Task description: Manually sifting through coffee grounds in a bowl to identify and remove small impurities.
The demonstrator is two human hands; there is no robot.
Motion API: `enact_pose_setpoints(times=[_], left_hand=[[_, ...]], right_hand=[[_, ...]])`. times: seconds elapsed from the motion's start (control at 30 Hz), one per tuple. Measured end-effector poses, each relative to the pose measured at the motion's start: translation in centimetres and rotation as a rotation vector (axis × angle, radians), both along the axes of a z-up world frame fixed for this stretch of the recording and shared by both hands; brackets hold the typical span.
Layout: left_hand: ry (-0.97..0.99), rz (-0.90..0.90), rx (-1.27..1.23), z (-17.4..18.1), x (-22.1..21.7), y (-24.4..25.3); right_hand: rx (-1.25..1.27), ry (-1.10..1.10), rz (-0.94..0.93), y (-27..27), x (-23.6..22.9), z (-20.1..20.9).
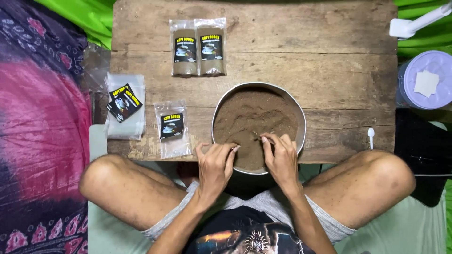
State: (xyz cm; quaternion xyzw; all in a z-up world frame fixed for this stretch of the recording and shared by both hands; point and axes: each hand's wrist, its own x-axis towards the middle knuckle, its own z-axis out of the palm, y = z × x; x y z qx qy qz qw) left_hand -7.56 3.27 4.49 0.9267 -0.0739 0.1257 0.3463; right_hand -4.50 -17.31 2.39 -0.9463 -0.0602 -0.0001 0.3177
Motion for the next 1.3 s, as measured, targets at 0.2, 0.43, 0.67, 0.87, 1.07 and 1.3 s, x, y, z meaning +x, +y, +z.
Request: enact_pose_setpoints(times=[0.2,0.43,0.67,0.87,1.07,1.3], left_hand=[[-0.085,0.110,0.055,-1.6,1.1,1.2],[-0.111,0.135,0.007,-0.1,1.7,1.5],[-0.114,0.092,0.087,-3.1,1.7,1.6],[-0.116,0.125,0.106,-3.4,2.7,2.3],[-0.104,0.080,0.140,-1.8,3.6,2.2],[-0.088,0.019,0.167,-2.5,3.8,2.2]], right_hand=[[0.059,0.086,0.090,0.7,-1.9,-3.4],[-0.038,0.030,0.089,2.6,-0.6,-0.6],[0.025,-0.077,0.064,2.6,0.7,-0.6],[0.078,0.003,0.129,3.7,-0.1,-1.4],[0.034,-0.020,0.096,3.8,1.5,-0.8],[0.124,-0.050,0.047,3.5,2.4,-1.3]])
